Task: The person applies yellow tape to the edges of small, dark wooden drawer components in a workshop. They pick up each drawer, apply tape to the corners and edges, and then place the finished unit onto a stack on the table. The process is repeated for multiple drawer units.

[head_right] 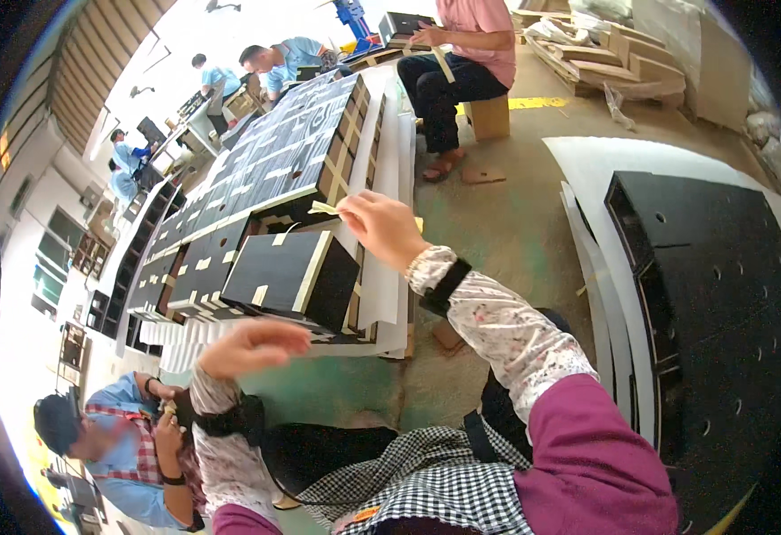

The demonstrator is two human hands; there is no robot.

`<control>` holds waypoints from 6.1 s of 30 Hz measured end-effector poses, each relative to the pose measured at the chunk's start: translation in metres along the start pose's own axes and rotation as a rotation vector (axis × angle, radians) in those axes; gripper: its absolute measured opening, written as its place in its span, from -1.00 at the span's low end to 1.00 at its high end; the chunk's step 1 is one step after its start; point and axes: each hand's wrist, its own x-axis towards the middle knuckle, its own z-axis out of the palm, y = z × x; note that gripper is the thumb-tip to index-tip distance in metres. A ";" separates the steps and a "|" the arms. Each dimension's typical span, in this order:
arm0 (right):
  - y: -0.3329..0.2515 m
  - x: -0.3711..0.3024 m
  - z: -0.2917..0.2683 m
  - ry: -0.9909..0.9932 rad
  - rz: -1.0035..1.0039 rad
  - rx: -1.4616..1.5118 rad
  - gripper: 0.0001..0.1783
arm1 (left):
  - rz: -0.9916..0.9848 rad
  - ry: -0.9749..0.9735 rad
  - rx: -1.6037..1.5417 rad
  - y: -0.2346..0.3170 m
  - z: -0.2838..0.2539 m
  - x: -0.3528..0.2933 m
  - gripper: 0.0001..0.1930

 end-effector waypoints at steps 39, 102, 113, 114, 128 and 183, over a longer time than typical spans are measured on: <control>-0.035 0.031 0.010 -0.471 -0.323 -0.419 -0.87 | -0.147 0.908 0.804 -0.067 -0.062 0.110 -0.50; -0.022 -0.009 0.060 -0.244 0.883 0.932 -0.64 | 0.172 0.927 1.118 -0.056 -0.003 0.064 -0.10; -0.137 -0.106 -0.049 -0.622 0.218 0.910 -0.72 | 0.116 0.999 1.099 -0.060 -0.005 0.077 -0.12; -0.144 -0.114 -0.058 -0.674 -0.104 0.947 -0.75 | 0.093 1.027 1.100 -0.061 -0.004 0.080 -0.11; -0.092 -0.108 -0.074 -0.485 0.628 0.894 -0.69 | 0.390 0.558 -0.255 0.000 0.087 0.062 -0.54; -0.064 -0.077 -0.044 -0.446 0.903 1.264 -0.74 | 0.324 0.646 -0.765 -0.036 0.076 0.054 -0.64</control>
